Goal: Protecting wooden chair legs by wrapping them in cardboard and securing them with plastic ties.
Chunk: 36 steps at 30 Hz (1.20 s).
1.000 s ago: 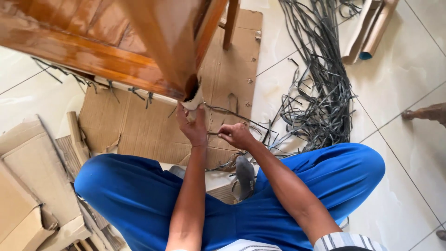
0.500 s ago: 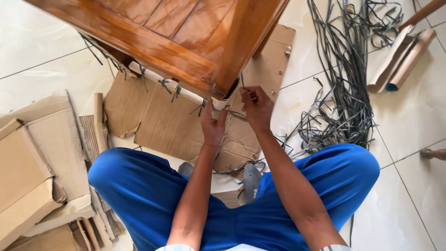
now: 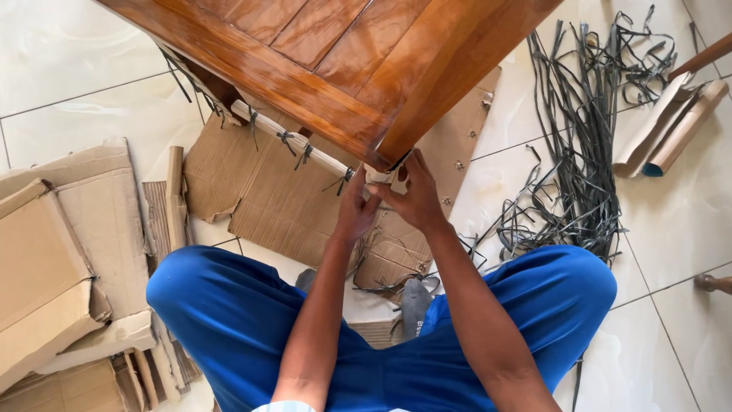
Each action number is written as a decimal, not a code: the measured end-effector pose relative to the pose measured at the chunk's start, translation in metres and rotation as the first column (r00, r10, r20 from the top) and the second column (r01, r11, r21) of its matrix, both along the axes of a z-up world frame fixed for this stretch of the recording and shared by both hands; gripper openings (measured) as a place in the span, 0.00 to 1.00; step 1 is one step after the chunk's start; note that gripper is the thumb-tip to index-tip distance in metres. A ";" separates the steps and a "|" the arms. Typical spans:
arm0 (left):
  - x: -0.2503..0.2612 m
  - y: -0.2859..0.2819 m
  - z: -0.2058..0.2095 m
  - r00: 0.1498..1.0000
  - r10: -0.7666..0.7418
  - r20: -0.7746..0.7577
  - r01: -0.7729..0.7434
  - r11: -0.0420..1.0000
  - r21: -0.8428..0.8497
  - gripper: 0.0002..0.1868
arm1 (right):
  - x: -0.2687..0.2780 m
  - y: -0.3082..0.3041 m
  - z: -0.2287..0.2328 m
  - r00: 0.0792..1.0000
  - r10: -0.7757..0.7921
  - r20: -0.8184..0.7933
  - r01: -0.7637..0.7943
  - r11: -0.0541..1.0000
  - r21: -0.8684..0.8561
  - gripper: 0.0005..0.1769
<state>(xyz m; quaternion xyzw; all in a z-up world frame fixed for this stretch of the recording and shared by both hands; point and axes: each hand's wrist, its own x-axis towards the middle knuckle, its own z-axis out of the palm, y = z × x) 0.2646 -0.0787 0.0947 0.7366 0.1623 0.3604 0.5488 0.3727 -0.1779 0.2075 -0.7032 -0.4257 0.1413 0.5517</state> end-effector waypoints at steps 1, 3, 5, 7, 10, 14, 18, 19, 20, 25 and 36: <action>-0.001 -0.003 0.005 1.000 0.005 0.000 -0.005 1.000 0.000 0.34 | -0.001 0.002 0.011 1.000 0.005 0.000 -0.005 1.000 0.000 0.31; -0.001 -0.007 0.016 1.000 -0.002 -0.013 0.001 0.996 -0.084 0.36 | -0.002 0.008 0.034 0.997 0.074 -0.034 -0.076 0.995 -0.063 0.26; -0.003 -0.005 0.015 0.999 -0.033 -0.027 0.029 0.988 -0.150 0.38 | 0.005 0.008 0.028 0.995 0.092 -0.040 -0.095 0.991 -0.098 0.27; -0.003 -0.008 0.014 0.997 -0.064 -0.037 0.054 0.975 -0.216 0.40 | 0.010 0.008 0.021 0.993 0.110 -0.045 -0.115 0.984 -0.134 0.28; 0.003 -0.011 0.021 0.966 -0.025 0.257 0.159 0.842 -0.516 0.38 | 0.015 0.010 0.012 0.993 0.074 -0.091 -0.092 0.974 -0.208 0.28; 0.010 -0.002 0.021 0.926 0.174 0.335 0.088 0.764 -0.640 0.22 | 0.012 0.013 0.012 0.994 0.034 -0.101 -0.057 0.970 -0.235 0.27; 0.009 -0.002 0.041 0.941 0.277 0.195 -0.108 0.790 -0.604 0.07 | 0.011 0.012 0.012 0.991 0.016 -0.132 -0.048 0.969 -0.241 0.28; 0.010 -0.005 0.047 0.941 0.276 0.196 -0.106 0.790 -0.604 0.07 | 0.010 0.012 0.014 0.991 0.015 -0.130 -0.047 0.970 -0.240 0.28; 0.011 -0.007 0.053 0.931 0.325 0.165 -0.159 0.770 -0.618 0.04 | 0.010 0.012 0.015 0.994 0.019 -0.108 -0.045 0.969 -0.243 0.28; 0.007 -0.013 0.089 0.887 0.450 0.101 -0.272 0.687 -0.673 0.04 | 0.006 0.012 0.023 0.996 0.036 -0.082 -0.053 0.973 -0.225 0.26; 0.000 -0.035 0.064 0.754 0.613 0.236 -0.223 0.577 -0.786 0.09 | 0.001 0.004 0.007 0.999 -0.009 0.046 0.017 0.983 -0.184 0.23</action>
